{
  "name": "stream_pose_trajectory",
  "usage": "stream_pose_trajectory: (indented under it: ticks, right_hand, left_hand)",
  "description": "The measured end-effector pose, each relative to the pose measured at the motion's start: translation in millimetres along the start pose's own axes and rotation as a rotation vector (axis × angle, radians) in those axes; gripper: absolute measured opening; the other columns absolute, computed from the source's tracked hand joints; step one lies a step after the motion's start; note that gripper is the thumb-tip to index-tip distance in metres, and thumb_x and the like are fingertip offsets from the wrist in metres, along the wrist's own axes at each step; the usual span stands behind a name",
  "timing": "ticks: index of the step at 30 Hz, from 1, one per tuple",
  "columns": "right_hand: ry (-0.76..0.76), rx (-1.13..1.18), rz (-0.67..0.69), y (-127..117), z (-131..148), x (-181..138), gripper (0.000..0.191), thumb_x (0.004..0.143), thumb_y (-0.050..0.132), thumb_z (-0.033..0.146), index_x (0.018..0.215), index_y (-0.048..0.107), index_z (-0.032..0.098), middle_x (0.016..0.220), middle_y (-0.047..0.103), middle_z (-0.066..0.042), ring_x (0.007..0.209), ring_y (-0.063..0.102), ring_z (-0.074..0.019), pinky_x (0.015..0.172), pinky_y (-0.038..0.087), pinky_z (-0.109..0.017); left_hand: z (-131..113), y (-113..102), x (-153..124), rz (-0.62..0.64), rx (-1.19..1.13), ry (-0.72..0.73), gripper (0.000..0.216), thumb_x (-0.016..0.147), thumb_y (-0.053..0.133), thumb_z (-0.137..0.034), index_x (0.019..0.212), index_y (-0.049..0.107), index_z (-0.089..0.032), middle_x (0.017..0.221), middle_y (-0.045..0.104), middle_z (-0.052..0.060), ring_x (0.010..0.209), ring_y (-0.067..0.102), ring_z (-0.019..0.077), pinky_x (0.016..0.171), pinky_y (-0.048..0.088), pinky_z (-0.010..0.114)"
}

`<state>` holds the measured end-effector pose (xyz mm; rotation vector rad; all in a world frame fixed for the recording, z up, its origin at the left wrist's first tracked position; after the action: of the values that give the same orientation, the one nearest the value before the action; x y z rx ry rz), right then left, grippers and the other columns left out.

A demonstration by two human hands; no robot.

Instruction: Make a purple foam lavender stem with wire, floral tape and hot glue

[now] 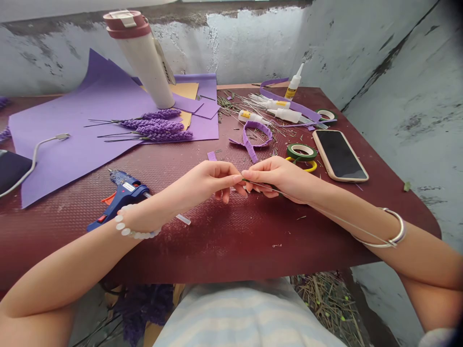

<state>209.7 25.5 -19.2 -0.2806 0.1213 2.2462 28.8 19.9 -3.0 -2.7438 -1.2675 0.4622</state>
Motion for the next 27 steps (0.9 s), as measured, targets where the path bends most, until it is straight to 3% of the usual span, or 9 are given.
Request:
stream_pose_trajectory:
  ticks: [11,16,21,24,27]
  right_hand:
    - [-0.020,-0.018,0.000,0,2,-1,0.032,0.081,0.067,0.043,0.073,0.065,0.012,0.070,0.056,-0.001,0.050,0.033,-0.0042,0.042,0.023,-0.020]
    - [-0.081,-0.158,-0.033,0,6,-2,0.030,0.083,0.065,0.043,0.076,0.066,0.013,0.069,0.057,0.000,0.052,0.037,-0.0053,0.043,0.026,-0.020]
    - [-0.268,-0.516,-0.159,2,11,-6,0.030,0.087,0.061,0.039,0.072,0.067,0.014,0.062,0.055,0.002,0.056,0.041,-0.0069,0.052,0.030,-0.022]
    - [-0.433,-0.748,-0.234,6,13,-8,0.028,0.089,0.061,0.032,0.070,0.066,0.013,0.066,0.056,0.001,0.062,0.046,-0.0085,0.059,0.032,-0.023]
    - [-0.575,-0.887,-0.211,11,11,-9,0.025,0.091,0.058,0.025,0.071,0.064,0.012,0.069,0.054,0.000,0.064,0.047,-0.0087,0.062,0.034,-0.022]
  left_hand:
    - [-1,-3,1,-0.022,0.030,0.097,0.015,0.086,0.062,-0.025,0.087,0.065,-0.011,0.085,0.070,0.003,0.054,0.051,0.0043,0.054,0.042,0.018]
    - [-2,-4,0,-0.033,0.030,0.079,0.017,0.085,0.064,-0.027,0.085,0.066,-0.011,0.081,0.068,0.002,0.056,0.052,0.0047,0.055,0.041,0.018]
    - [5,-3,5,0.044,-0.087,-0.037,0.023,0.086,0.061,-0.035,0.087,0.063,-0.012,0.089,0.069,0.005,0.060,0.057,0.0076,0.051,0.041,0.019]
    - [10,1,7,0.133,-0.279,-0.121,0.032,0.090,0.052,-0.041,0.082,0.062,-0.011,0.079,0.066,0.006,0.055,0.055,0.0082,0.047,0.039,0.019]
    - [11,5,5,0.144,-0.297,-0.147,0.036,0.091,0.051,-0.044,0.078,0.060,-0.012,0.072,0.064,0.003,0.053,0.052,0.0066,0.047,0.038,0.018]
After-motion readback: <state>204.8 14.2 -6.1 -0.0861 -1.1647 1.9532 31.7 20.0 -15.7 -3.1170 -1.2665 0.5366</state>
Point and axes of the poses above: each hand's wrist, its own x-axis towards the middle knuckle, its own y-axis out of the palm, z = x × y, the point moved 2 cm from there along x, towards the middle knuckle
